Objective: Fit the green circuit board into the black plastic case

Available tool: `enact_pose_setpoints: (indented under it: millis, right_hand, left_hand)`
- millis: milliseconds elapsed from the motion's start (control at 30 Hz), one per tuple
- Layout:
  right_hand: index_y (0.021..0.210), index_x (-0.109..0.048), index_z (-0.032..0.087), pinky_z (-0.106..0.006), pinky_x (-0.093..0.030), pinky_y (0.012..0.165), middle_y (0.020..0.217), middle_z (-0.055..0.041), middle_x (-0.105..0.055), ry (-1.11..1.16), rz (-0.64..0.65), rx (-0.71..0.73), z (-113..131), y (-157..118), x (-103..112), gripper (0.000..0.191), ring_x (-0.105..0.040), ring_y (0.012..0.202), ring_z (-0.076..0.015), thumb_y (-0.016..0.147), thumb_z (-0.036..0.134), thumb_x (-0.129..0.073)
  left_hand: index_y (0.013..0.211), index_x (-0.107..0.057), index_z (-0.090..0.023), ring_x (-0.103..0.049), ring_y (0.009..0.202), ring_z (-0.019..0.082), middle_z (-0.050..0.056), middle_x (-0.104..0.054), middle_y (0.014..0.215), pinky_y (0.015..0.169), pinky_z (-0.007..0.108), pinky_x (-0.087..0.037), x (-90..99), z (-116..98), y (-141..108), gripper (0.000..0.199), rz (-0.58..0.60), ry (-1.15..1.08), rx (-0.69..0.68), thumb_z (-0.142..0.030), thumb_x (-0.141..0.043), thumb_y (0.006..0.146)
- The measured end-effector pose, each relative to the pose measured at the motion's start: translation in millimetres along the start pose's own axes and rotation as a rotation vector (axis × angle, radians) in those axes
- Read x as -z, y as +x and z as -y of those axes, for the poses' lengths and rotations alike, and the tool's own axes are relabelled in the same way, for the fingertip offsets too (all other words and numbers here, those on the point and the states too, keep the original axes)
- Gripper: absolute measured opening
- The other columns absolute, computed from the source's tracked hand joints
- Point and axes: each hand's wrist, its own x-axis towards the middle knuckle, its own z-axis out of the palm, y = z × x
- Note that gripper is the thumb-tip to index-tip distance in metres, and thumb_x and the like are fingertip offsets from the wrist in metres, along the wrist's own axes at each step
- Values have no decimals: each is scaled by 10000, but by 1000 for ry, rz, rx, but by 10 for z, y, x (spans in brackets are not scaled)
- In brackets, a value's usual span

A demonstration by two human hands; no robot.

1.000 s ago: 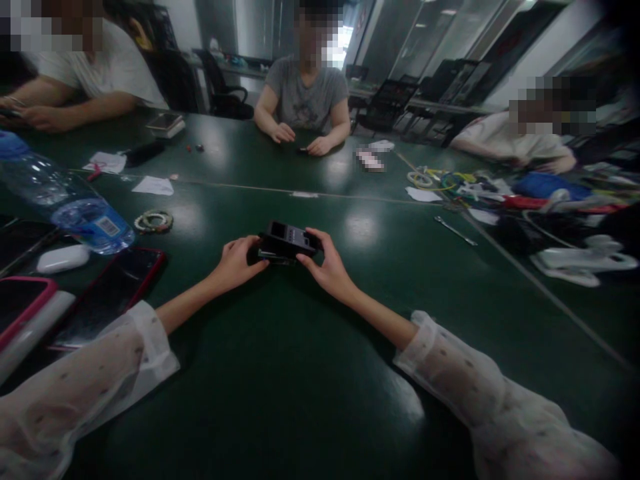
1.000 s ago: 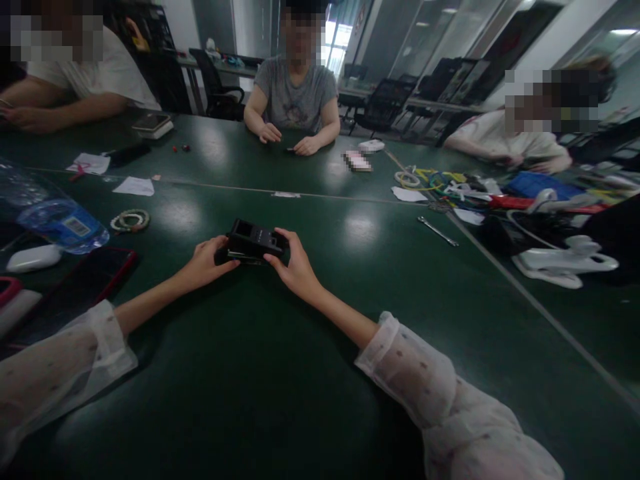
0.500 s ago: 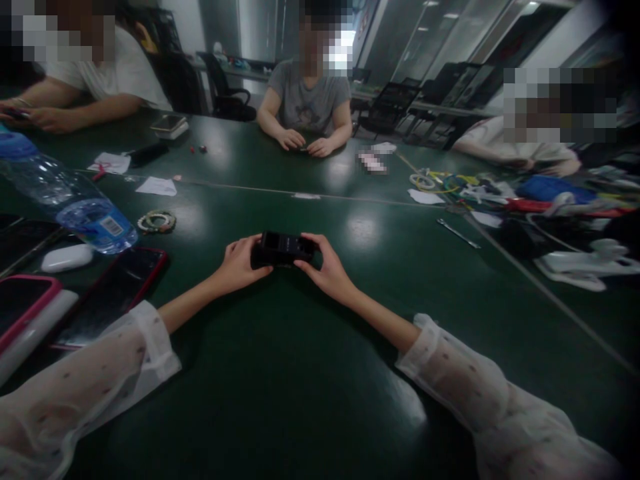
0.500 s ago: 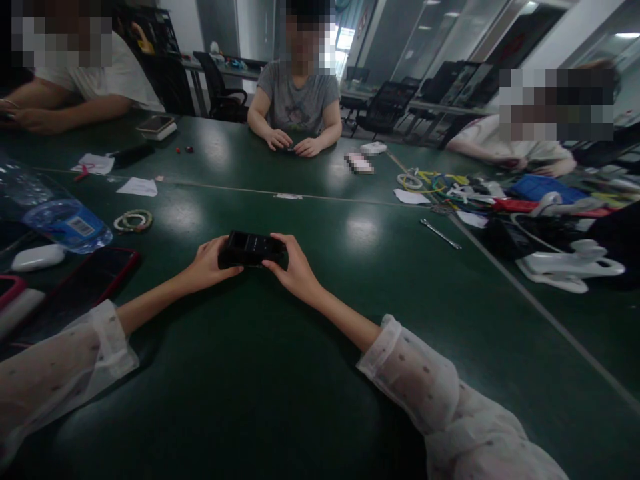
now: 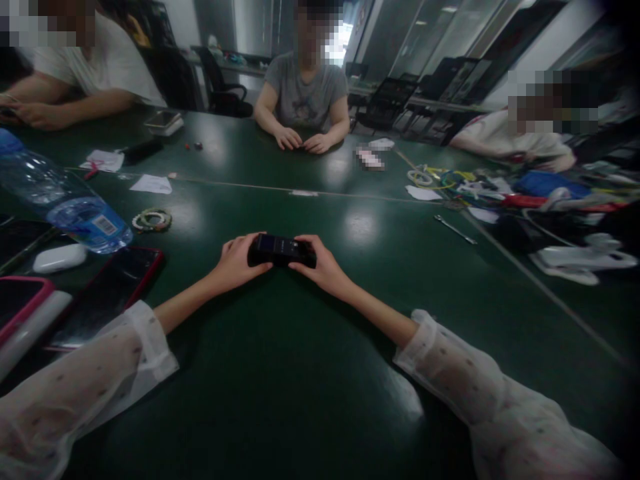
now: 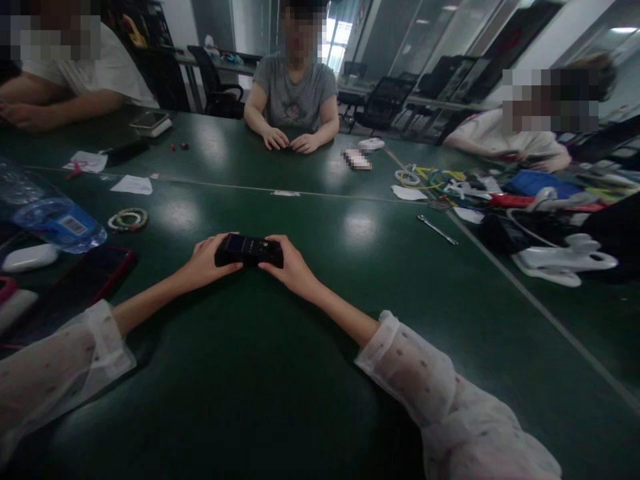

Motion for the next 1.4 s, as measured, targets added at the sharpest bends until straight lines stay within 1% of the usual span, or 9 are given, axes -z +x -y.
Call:
enact_pose_setpoints:
  millis: [300, 467, 733, 933, 1067, 1400]
  right_hand:
    - [1223, -419, 253, -489, -460, 999, 1233, -73, -539, 23, 26, -4, 4, 3, 12, 507, -545, 1173, -251, 795, 237, -691]
    - [1223, -425, 251, -491, -455, 1005, 1236, -70, -534, 19, 23, 3, 4, 0, 12, 503, -538, 1183, -247, 795, 233, -690]
    - [1213, -424, 255, -498, -462, 1005, 1225, -66, -535, 17, 16, 25, 0, 2, 15, 512, -542, 1176, -246, 784, 205, -698]
    - [1214, -423, 254, -510, -454, 1012, 1226, -70, -532, 8, 27, 38, 25, 2, 12, 511, -535, 1188, -254, 784, 200, -695]
    - [1212, -425, 251, -504, -453, 1011, 1226, -71, -531, 6, 23, 43, 28, 0, 11, 511, -532, 1189, -254, 783, 210, -699]
    - [1223, -420, 255, -500, -440, 1028, 1244, -70, -523, 29, 42, 26, 15, 10, 16, 509, -523, 1204, -248, 793, 218, -690]
  left_hand:
    - [1332, -399, -235, -438, 1262, 314, 100, -534, 1330, 1049, 503, -304, 25, -36, -9, 653, 13, -14, 20, -536, -610, 793]
    - [1280, -418, -232, -459, 1234, 315, 106, -548, 1294, 1039, 506, -318, 13, -7, -1, 652, 4, -11, 32, -577, -622, 766]
    - [1241, -438, -231, -486, 1199, 316, 99, -576, 1240, 1023, 512, -328, 20, -13, -6, 619, -2, -29, 19, -558, -646, 759]
    - [1259, -449, -291, -487, 1210, 295, 59, -568, 1269, 1045, 508, -313, 48, -47, 7, 584, -6, -86, 3, -562, -637, 777]
    - [1182, -499, -265, -515, 1175, 290, 59, -598, 1214, 1033, 509, -331, 43, -19, 28, 546, -3, -106, 3, -556, -669, 752]
    - [1167, -499, -256, -551, 1128, 283, 57, -621, 1161, 1031, 516, -334, 52, -16, 39, 539, 7, -122, 11, -558, -665, 753]
